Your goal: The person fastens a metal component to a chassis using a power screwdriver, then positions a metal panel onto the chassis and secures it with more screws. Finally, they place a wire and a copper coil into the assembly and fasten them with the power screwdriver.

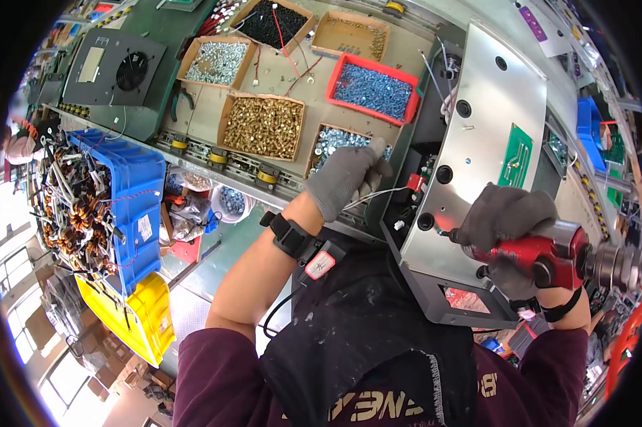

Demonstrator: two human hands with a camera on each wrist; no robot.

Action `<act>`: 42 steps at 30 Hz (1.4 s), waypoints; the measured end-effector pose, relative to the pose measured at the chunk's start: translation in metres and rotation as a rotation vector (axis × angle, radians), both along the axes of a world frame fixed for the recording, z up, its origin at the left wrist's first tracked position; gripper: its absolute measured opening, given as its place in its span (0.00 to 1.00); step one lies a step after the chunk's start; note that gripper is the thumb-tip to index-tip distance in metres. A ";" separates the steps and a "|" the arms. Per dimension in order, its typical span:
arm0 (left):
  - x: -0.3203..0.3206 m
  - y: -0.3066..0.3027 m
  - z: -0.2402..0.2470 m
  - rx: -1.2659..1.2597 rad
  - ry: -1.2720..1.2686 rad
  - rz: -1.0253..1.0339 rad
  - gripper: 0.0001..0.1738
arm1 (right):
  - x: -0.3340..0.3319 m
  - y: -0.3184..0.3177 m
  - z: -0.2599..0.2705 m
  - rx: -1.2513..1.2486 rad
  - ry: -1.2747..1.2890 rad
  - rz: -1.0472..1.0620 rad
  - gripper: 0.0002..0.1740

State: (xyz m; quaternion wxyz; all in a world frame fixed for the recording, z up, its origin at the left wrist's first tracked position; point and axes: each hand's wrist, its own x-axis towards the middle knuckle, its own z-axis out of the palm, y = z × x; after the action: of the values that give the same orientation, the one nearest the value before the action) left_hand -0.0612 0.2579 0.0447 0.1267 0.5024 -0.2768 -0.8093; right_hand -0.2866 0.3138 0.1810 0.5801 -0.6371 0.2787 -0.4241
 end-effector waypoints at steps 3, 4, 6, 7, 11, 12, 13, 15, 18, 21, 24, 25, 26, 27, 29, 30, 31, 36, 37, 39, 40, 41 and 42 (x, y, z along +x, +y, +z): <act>-0.002 -0.001 -0.005 -0.051 0.005 0.105 0.17 | 0.001 0.002 -0.005 -0.062 -0.052 0.076 0.15; 0.000 -0.001 -0.014 -0.051 0.005 0.107 0.17 | 0.002 0.003 -0.003 -0.082 -0.051 0.093 0.14; 0.004 0.001 -0.037 -0.054 0.305 0.217 0.15 | 0.002 0.008 0.002 -0.078 0.000 0.102 0.14; 0.004 -0.002 -0.038 -0.053 0.306 0.219 0.15 | 0.000 0.010 0.004 -0.054 0.050 0.093 0.15; 0.005 -0.006 -0.036 -0.005 0.258 0.252 0.16 | -0.009 0.013 -0.001 -0.078 0.117 0.178 0.17; 0.005 -0.007 -0.034 0.000 0.254 0.252 0.17 | -0.012 0.013 -0.001 -0.078 0.117 0.175 0.17; 0.006 -0.008 -0.034 -0.003 0.253 0.246 0.17 | -0.014 0.013 0.000 -0.053 0.130 0.204 0.18; 0.009 -0.012 -0.030 0.001 0.143 0.176 0.16 | -0.012 0.012 0.002 -0.037 0.141 0.225 0.18; 0.012 -0.020 -0.035 0.021 0.061 0.127 0.15 | -0.014 0.023 0.011 0.003 0.064 0.050 0.18; 0.008 -0.043 -0.040 -0.050 0.004 0.054 0.16 | -0.031 0.049 0.041 0.254 0.190 -0.122 0.18; -0.006 -0.082 -0.054 -0.181 -0.068 -0.045 0.19 | -0.039 0.077 0.067 0.607 -0.293 -0.527 0.22; -0.012 -0.097 -0.064 -0.618 -0.259 -0.088 0.22 | -0.051 0.067 0.076 0.347 -0.244 -0.504 0.23; -0.015 -0.104 -0.070 -1.061 -0.430 -0.126 0.24 | -0.065 0.059 0.083 0.092 -0.181 -0.479 0.24; -0.014 -0.102 -0.066 -1.065 -0.414 -0.159 0.24 | -0.071 0.074 0.086 -0.019 -0.159 -0.573 0.24; -0.006 -0.092 -0.051 -1.300 -0.771 -0.433 0.28 | -0.094 0.128 0.079 -0.112 -0.076 -0.928 0.23; 0.003 -0.081 -0.052 -1.194 -0.726 -0.663 0.25 | -0.107 0.159 0.071 -0.133 -0.021 -1.118 0.22; 0.002 -0.067 -0.035 -0.865 -0.593 -0.807 0.20 | -0.119 0.190 0.060 -0.135 0.036 -1.293 0.22; 0.011 0.028 -0.088 -0.774 -0.507 -1.081 0.27 | -0.149 0.311 -0.029 0.082 0.208 -1.897 0.19; 0.011 0.033 -0.090 -0.812 -0.514 -1.120 0.29 | -0.146 0.327 -0.053 0.145 0.211 -1.946 0.19; 0.011 0.027 -0.075 -0.693 -0.360 -1.028 0.29 | -0.142 0.356 -0.101 0.274 0.233 -1.937 0.19; 0.011 0.022 -0.065 -0.552 -0.216 -0.917 0.29 | -0.142 0.373 -0.124 0.401 0.255 -1.937 0.19; 0.014 0.011 -0.057 -0.552 -0.216 -0.925 0.29 | -0.145 0.393 -0.150 0.530 0.276 -1.926 0.18; 0.020 -0.006 -0.048 -0.285 0.044 -0.844 0.27 | -0.155 0.418 -0.185 0.592 0.259 -1.954 0.19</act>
State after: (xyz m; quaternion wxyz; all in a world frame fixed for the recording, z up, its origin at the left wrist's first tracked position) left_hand -0.0412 0.2520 -0.0035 -0.1408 0.3057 -0.5635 -0.7544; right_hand -0.4413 0.7322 -0.0041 0.0813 -0.0047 0.8290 -0.5533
